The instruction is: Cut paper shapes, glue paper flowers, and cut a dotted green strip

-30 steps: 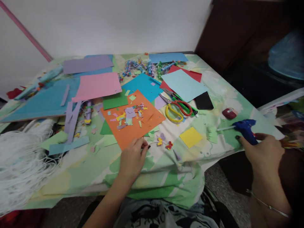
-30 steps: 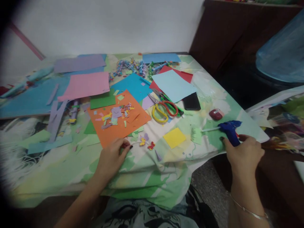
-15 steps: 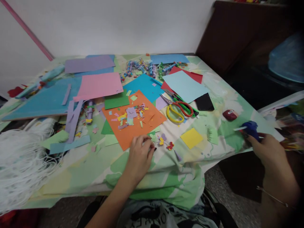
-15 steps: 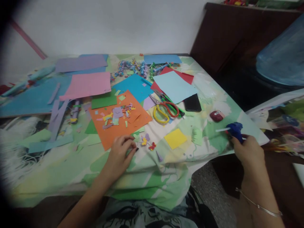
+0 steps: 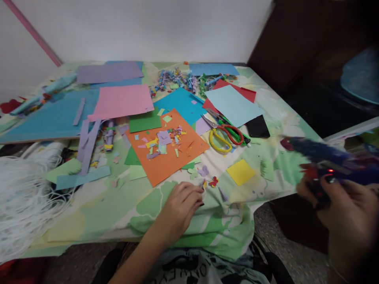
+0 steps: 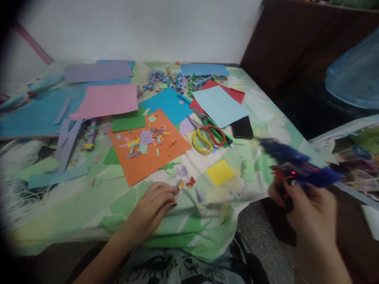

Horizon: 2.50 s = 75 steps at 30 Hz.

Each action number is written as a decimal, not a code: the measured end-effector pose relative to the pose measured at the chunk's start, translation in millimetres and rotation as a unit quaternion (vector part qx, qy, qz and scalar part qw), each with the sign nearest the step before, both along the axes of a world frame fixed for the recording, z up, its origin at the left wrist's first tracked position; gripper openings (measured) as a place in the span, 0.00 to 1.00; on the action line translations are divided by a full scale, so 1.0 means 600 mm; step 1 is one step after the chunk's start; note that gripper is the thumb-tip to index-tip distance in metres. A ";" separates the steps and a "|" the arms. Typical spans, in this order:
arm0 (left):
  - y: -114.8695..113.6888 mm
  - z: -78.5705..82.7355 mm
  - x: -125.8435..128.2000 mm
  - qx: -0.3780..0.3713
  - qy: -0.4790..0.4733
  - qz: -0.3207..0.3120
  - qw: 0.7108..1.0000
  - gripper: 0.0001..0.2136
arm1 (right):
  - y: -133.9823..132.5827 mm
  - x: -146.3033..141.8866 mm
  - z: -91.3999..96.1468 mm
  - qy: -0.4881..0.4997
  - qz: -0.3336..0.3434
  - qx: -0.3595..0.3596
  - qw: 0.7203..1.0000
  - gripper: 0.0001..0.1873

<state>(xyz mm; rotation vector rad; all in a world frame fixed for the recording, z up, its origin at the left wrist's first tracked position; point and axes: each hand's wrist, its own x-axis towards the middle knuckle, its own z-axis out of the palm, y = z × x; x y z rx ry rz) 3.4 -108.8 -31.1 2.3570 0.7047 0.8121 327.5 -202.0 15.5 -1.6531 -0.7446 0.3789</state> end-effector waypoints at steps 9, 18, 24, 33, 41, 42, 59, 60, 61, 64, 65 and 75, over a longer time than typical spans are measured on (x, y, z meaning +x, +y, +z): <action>-0.013 -0.022 -0.013 0.140 0.069 0.091 0.983 0.03 | 0.068 -0.139 -0.020 -0.054 0.426 -0.176 0.886 0.21; -0.018 -0.024 -0.004 0.167 0.151 0.110 0.968 0.04 | 0.087 -0.150 -0.024 -0.250 0.410 -0.170 0.861 0.20; -0.018 -0.025 -0.006 0.173 0.163 0.110 0.965 0.04 | 0.093 -0.156 -0.022 -0.279 0.414 -0.177 0.848 0.19; -0.015 -0.028 -0.009 0.162 0.159 0.099 0.969 0.04 | 0.089 -0.151 -0.019 -0.319 0.399 -0.190 0.839 0.20; -0.015 -0.026 -0.009 0.166 0.149 0.102 0.969 0.03 | 0.085 -0.156 -0.010 -0.277 0.401 -0.218 0.846 0.20; -0.014 -0.026 -0.009 0.164 0.152 0.101 0.969 0.04 | 0.086 -0.157 -0.009 -0.277 0.402 -0.219 0.845 0.20; -0.015 -0.027 -0.008 0.160 0.156 0.104 0.969 0.04 | 0.085 -0.157 -0.012 -0.312 0.390 -0.203 0.842 0.11; -0.015 -0.027 -0.008 0.160 0.155 0.104 0.969 0.05 | 0.086 -0.157 -0.013 -0.315 0.388 -0.202 0.842 0.11; -0.015 -0.027 -0.008 0.158 0.156 0.104 0.970 0.05 | 0.087 -0.158 -0.013 -0.315 0.386 -0.204 0.843 0.12; -0.015 -0.027 -0.009 0.153 0.157 0.102 0.970 0.05 | 0.085 -0.156 -0.011 -0.298 0.386 -0.222 0.844 0.15; -0.015 -0.027 -0.009 0.152 0.155 0.101 0.971 0.05 | 0.084 -0.156 -0.011 -0.293 0.388 -0.227 0.844 0.16; -0.014 -0.026 -0.009 0.155 0.149 0.104 0.971 0.04 | 0.085 -0.160 -0.014 -0.321 0.376 -0.212 0.843 0.18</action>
